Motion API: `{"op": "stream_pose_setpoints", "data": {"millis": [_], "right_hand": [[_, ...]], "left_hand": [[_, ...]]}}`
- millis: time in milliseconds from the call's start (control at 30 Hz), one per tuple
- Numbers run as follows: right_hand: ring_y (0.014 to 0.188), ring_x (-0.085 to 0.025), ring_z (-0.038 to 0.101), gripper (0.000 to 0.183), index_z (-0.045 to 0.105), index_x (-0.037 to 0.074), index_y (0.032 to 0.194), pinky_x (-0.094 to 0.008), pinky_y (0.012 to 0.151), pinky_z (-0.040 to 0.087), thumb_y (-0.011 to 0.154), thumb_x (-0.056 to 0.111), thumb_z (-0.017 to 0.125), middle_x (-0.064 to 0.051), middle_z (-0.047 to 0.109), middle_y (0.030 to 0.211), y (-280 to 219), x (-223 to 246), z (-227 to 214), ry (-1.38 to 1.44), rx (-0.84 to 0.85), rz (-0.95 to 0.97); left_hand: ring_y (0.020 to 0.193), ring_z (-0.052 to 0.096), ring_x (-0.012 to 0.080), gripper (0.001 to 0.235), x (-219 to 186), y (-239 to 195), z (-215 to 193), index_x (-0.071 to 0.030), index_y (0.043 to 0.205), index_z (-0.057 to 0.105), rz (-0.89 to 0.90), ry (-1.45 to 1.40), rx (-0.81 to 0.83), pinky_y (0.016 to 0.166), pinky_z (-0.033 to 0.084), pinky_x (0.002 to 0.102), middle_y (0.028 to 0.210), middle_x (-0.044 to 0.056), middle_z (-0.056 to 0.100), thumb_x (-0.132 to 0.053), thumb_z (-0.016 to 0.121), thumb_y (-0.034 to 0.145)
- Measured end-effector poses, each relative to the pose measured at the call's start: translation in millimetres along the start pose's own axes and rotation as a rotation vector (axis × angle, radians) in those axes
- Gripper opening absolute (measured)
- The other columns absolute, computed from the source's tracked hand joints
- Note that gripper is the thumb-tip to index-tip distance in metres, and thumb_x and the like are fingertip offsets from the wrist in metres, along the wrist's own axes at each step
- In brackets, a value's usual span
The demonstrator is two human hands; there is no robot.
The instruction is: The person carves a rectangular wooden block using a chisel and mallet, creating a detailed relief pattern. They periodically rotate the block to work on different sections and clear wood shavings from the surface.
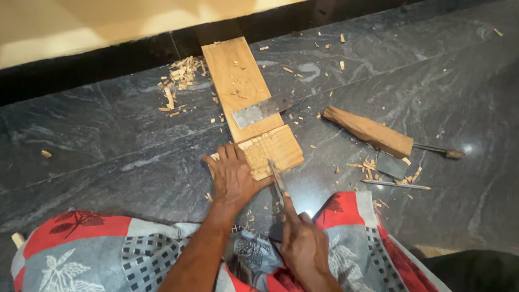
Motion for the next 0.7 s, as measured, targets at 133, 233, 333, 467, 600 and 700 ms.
{"op": "stream_pose_setpoints", "data": {"millis": [133,233,333,467,600,700], "right_hand": [[0.071,-0.043,0.068,0.052,0.056,0.023,0.143,-0.053,0.065,0.054,0.092,0.018,0.058,-0.023,0.068,0.085,-2.1,-5.3,-2.7,0.039,-0.079,-0.060],[0.066,-0.044,0.068,0.054,0.056,0.023,0.144,-0.055,0.061,0.054,0.091,0.018,0.058,-0.025,0.067,0.085,-11.2,-7.1,-3.3,0.042,-0.085,-0.080],[0.063,-0.044,0.068,0.060,0.055,0.024,0.149,-0.055,0.059,0.054,0.090,0.018,0.059,-0.026,0.067,0.087,-15.0,-9.5,-4.6,0.020,-0.052,-0.054],[0.067,-0.044,0.069,0.058,0.057,0.024,0.148,-0.055,0.062,0.054,0.091,0.019,0.059,-0.025,0.069,0.082,-10.4,-9.0,-1.4,0.046,-0.024,-0.023],[0.070,-0.045,0.067,0.053,0.060,0.023,0.141,-0.053,0.063,0.054,0.088,0.014,0.059,-0.024,0.070,0.084,1.1,-5.9,5.0,0.032,-0.127,-0.098],[0.071,-0.043,0.069,0.053,0.056,0.025,0.143,-0.053,0.065,0.055,0.091,0.017,0.059,-0.023,0.070,0.087,4.1,-5.3,1.9,0.029,-0.043,-0.034]], "left_hand": [[0.115,0.049,0.0375,0.114,0.3,-2.3,3.1,0.012,0.122,0.060,0.021,-0.107,-0.098,0.097,0.028,0.074,0.118,0.021,0.058,-0.081,0.075,0.057],[0.115,0.049,0.0389,0.114,1.6,-3.2,3.2,0.012,0.120,0.061,0.021,-0.072,-0.109,0.097,0.028,0.075,0.117,0.023,0.058,-0.080,0.077,0.056],[0.116,0.048,0.0397,0.114,0.2,-1.7,3.1,0.012,0.119,0.061,0.010,-0.025,-0.080,0.097,0.027,0.077,0.116,0.023,0.058,-0.081,0.077,0.055],[0.116,0.048,0.0395,0.116,-0.4,-1.0,2.3,0.012,0.121,0.060,0.000,-0.043,-0.031,0.097,0.027,0.078,0.115,0.022,0.057,-0.081,0.077,0.054],[0.115,0.049,0.0388,0.117,0.7,-4.2,4.6,0.014,0.120,0.060,0.032,-0.010,-0.090,0.097,0.028,0.076,0.116,0.023,0.057,-0.083,0.076,0.057],[0.115,0.049,0.0381,0.116,0.1,0.2,3.3,0.011,0.120,0.061,0.028,-0.009,-0.090,0.096,0.027,0.076,0.116,0.022,0.058,-0.082,0.077,0.053]]}}
Point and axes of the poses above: each hand's wrist, its own y-axis towards the middle knuckle, its own z-axis out of the palm, x = y × z, the point moved 1 cm from there along y, towards the middle knuckle
